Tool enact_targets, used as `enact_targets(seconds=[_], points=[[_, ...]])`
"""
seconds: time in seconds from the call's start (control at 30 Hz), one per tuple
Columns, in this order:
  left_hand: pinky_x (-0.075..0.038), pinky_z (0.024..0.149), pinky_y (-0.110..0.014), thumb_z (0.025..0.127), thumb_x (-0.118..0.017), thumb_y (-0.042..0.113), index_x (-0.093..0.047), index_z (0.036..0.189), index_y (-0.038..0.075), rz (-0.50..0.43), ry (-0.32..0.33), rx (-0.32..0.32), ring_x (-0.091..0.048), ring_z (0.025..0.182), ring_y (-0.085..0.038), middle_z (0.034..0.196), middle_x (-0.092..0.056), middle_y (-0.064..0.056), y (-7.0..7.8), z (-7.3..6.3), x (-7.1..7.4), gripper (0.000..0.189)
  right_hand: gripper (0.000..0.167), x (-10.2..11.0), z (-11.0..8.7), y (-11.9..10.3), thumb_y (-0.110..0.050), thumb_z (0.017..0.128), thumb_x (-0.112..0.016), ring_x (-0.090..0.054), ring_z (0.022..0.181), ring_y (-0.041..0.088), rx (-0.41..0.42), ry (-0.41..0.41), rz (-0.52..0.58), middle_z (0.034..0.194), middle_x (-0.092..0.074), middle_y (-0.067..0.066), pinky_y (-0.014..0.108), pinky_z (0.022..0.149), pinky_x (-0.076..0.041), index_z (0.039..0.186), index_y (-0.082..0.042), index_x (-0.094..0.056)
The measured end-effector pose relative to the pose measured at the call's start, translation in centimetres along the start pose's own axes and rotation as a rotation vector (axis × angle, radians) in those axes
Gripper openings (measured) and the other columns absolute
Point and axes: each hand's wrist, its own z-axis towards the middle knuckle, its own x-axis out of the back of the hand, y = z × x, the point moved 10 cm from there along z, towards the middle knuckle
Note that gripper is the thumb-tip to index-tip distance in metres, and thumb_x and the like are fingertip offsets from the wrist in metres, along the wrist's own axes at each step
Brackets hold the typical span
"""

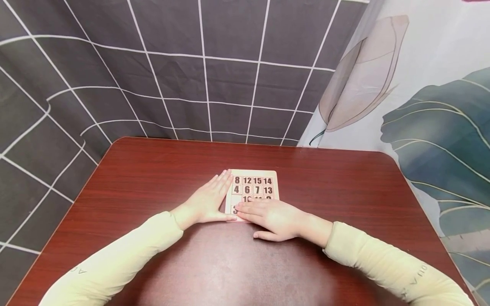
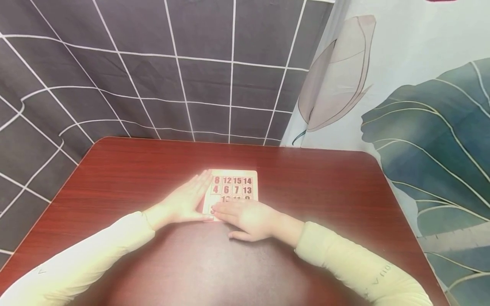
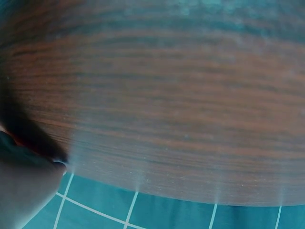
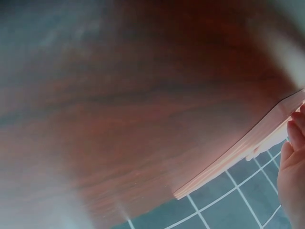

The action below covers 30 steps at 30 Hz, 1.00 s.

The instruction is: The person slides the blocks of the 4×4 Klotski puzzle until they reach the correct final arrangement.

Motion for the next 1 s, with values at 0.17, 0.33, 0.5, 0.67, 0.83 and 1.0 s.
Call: enact_targets(seconds=[0.17, 0.33, 0.5, 0.67, 0.83, 1.0], points=[[-0.022, 0.135, -0.050, 0.092, -0.064, 0.071, -0.018, 0.165, -0.011, -0.005, -0.003, -0.003, -0.016, 0.165, -0.040, 0.175, -0.015, -0.028, 0.0, -0.2, 0.0, 0.119, 0.065, -0.1, 0.4, 1.2, -0.039, 0.100, -0.069, -0.055, 0.148, 0.024, -0.045, -0.005, 0.043, 0.158, -0.058, 0.010, 0.041, 0.123, -0.046, 0.153, -0.004, -0.055], [-0.023, 0.135, -0.050, 0.092, -0.064, 0.071, -0.018, 0.165, -0.011, 0.009, -0.008, -0.001, -0.017, 0.165, -0.040, 0.175, -0.016, -0.028, -0.1, -0.3, -0.2, 0.119, 0.062, -0.4, 1.3, 3.3, -0.037, 0.102, -0.067, -0.054, 0.150, 0.023, -0.127, -0.020, 0.066, 0.160, -0.056, 0.010, 0.042, 0.124, -0.045, 0.154, -0.006, -0.055], [-0.023, 0.135, -0.050, 0.092, -0.064, 0.072, -0.018, 0.165, -0.011, 0.011, -0.001, -0.006, -0.018, 0.165, -0.040, 0.175, -0.017, -0.028, 0.0, -0.2, -0.1, 0.119, 0.062, -1.3, 1.7, 5.3, -0.038, 0.104, -0.063, -0.050, 0.153, 0.024, -0.218, -0.090, 0.073, 0.163, -0.053, 0.010, 0.043, 0.128, -0.040, 0.157, -0.008, -0.052], [-0.024, 0.135, -0.050, 0.093, -0.064, 0.071, -0.018, 0.165, -0.011, 0.007, -0.002, -0.012, -0.018, 0.165, -0.040, 0.175, -0.017, -0.028, 0.1, -0.1, -0.2, 0.119, 0.061, -1.4, 1.6, 5.2, -0.037, 0.104, -0.063, -0.049, 0.153, 0.025, -0.215, -0.106, 0.070, 0.164, -0.052, 0.010, 0.043, 0.128, -0.041, 0.156, -0.007, -0.053], [-0.023, 0.136, -0.049, 0.093, -0.063, 0.073, -0.016, 0.165, -0.010, 0.017, -0.011, -0.005, -0.016, 0.166, -0.039, 0.176, -0.015, -0.027, -0.1, 0.0, -0.3, 0.120, 0.063, -0.8, 1.3, 3.9, -0.040, 0.102, -0.066, -0.051, 0.151, 0.024, -0.174, -0.077, 0.065, 0.162, -0.053, 0.009, 0.043, 0.125, -0.044, 0.155, -0.007, -0.055], [-0.022, 0.136, -0.049, 0.093, -0.063, 0.072, -0.017, 0.165, -0.011, 0.023, -0.019, -0.001, -0.016, 0.166, -0.040, 0.176, -0.015, -0.028, -0.1, 0.0, 0.0, 0.119, 0.064, -0.3, 1.2, 2.7, -0.041, 0.102, -0.067, -0.054, 0.149, 0.025, -0.118, -0.047, 0.055, 0.160, -0.056, 0.012, 0.042, 0.124, -0.046, 0.153, -0.004, -0.056]])
